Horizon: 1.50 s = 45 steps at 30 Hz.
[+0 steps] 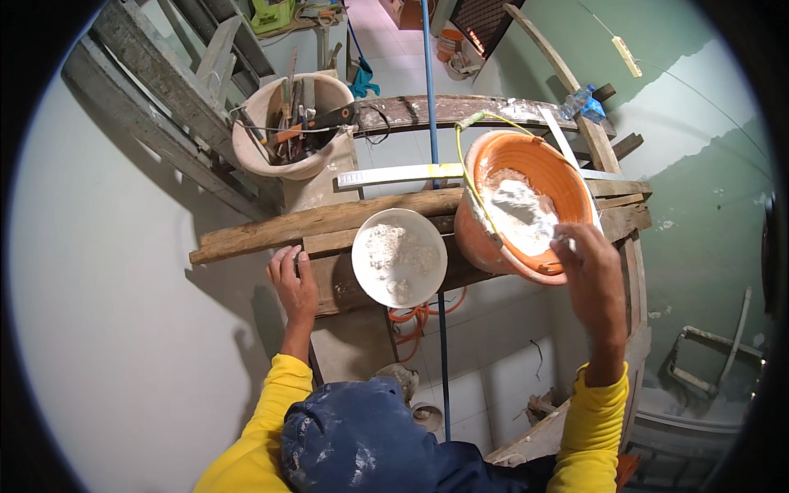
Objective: The person scoops white powder from a bucket into a bowl, mixes it with water using a trowel, and applies the resulting paste onto a long white strip. The person then smooths the paste along the strip's surface.
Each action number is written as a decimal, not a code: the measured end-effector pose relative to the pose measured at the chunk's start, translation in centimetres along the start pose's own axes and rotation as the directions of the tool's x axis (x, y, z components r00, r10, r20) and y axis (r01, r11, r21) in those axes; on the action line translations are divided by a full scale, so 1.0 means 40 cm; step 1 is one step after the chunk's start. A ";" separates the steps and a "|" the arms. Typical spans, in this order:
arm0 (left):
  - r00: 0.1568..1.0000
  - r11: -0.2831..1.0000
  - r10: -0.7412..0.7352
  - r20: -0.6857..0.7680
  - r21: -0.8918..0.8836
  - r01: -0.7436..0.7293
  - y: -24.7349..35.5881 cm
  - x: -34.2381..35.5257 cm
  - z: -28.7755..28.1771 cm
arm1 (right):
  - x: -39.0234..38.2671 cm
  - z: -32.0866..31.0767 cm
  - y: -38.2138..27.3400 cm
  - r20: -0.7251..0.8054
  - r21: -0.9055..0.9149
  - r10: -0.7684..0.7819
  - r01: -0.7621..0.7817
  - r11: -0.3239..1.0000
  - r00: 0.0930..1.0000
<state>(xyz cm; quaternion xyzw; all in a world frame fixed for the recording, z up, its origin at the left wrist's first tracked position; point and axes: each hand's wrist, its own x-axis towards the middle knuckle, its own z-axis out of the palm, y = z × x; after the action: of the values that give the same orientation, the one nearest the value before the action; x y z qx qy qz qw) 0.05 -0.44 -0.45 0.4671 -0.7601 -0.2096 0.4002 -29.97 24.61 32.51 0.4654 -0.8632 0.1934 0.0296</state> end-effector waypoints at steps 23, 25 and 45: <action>0.999 0.999 -0.037 0.004 -0.033 0.037 0.009 -0.004 -0.004 | -0.103 0.416 -0.073 0.358 0.148 0.089 -0.150 0.977 0.929; 0.999 0.999 -0.039 0.013 -0.038 0.039 0.021 0.000 -0.007 | -0.096 0.386 -0.083 0.413 0.096 0.108 -0.161 0.982 0.904; 1.000 1.000 -0.010 -0.013 0.004 0.010 -0.017 -0.007 0.006 | 0.045 -0.068 0.009 0.120 -0.114 -0.002 0.016 0.993 0.993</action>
<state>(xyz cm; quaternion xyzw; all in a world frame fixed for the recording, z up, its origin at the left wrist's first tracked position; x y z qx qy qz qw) 0.30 -0.54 -1.17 0.4729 -0.7556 -0.2071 0.4031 -31.63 24.36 35.30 0.4776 -0.8710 0.1150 0.0056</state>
